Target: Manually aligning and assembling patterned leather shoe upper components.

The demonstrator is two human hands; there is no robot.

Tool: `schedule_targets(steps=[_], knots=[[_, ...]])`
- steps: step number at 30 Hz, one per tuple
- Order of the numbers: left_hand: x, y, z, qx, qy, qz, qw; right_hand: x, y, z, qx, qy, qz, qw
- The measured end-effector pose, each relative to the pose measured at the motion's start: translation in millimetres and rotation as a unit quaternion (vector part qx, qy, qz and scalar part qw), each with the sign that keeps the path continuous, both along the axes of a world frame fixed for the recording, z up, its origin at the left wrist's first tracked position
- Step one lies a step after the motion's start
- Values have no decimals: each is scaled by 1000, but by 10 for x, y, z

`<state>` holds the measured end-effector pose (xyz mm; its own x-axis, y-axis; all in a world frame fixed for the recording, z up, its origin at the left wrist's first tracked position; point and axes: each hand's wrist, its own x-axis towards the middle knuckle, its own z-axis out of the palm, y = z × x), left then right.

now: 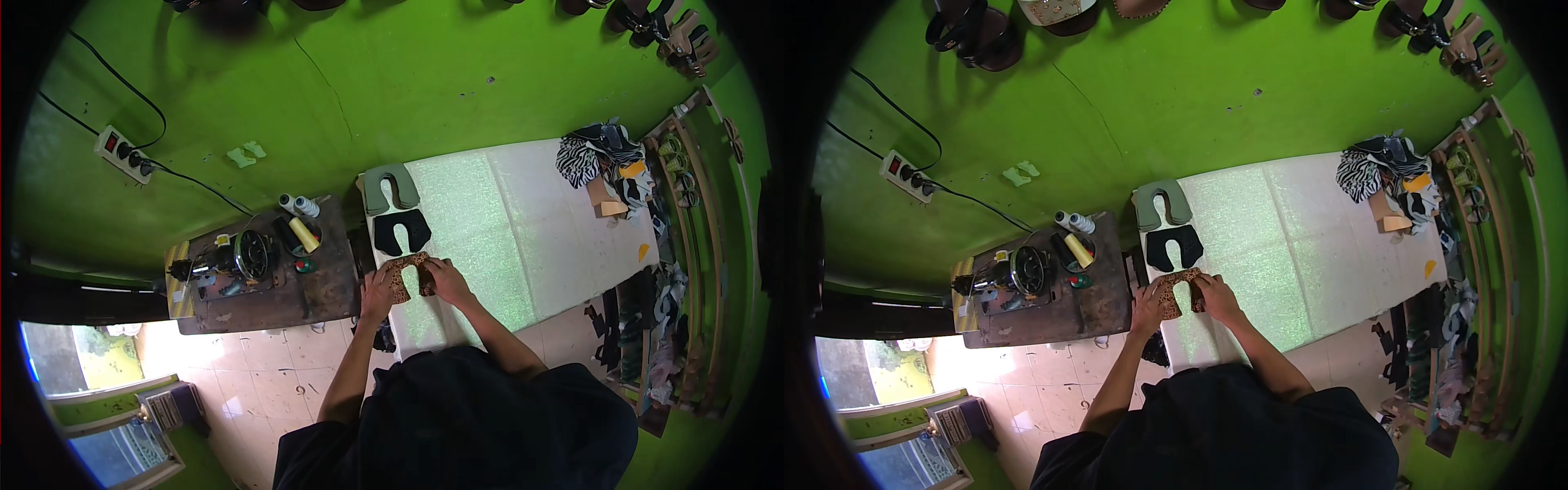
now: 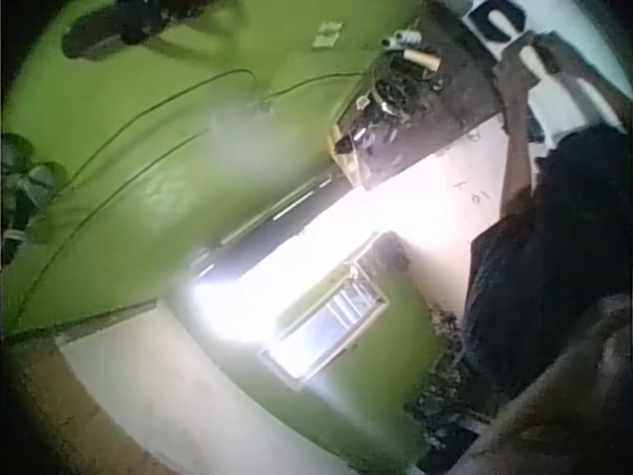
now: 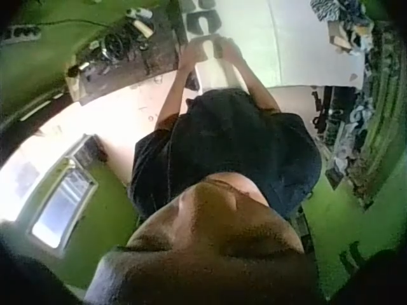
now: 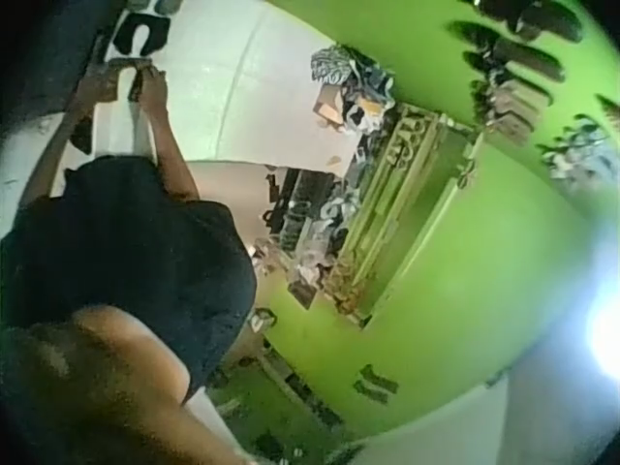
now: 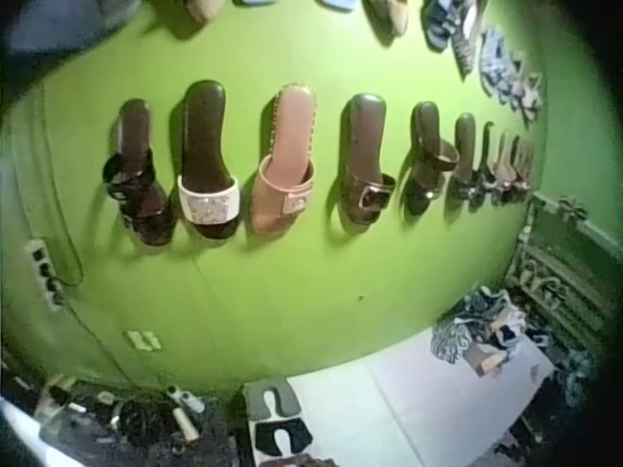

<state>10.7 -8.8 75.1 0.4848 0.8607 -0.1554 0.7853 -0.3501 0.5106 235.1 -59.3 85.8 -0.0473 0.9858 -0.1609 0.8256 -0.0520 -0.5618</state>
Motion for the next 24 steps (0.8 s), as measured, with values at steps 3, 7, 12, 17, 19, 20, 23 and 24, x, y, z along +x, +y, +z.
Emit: schedule_targets(steps=[3,7,12,17,19,20,23,24], knots=[[28,32,50,-35,19,-30,999,16,-20,-136,36,-8,17,999],[37,15,13,-53,55,-30,997,-26,-29,-184,43,-12,28,999],[65,-31,-27,-31,95,-31,995,-44,-56,-241,40,-42,35,998],[132,-92,-108,-37,163,-28,986,-37,-187,-468,46,-140,51,988],[124,-94,-136,-50,200,-42,978,-48,-213,-486,41,-163,59,984],[122,-99,-151,-48,201,-40,978,-61,-218,-470,34,-163,63,984],[135,-118,-209,-17,230,-49,972,-70,-230,-466,29,-161,64,985],[130,-120,-223,-2,224,-54,973,-65,-230,-466,30,-157,62,985]])
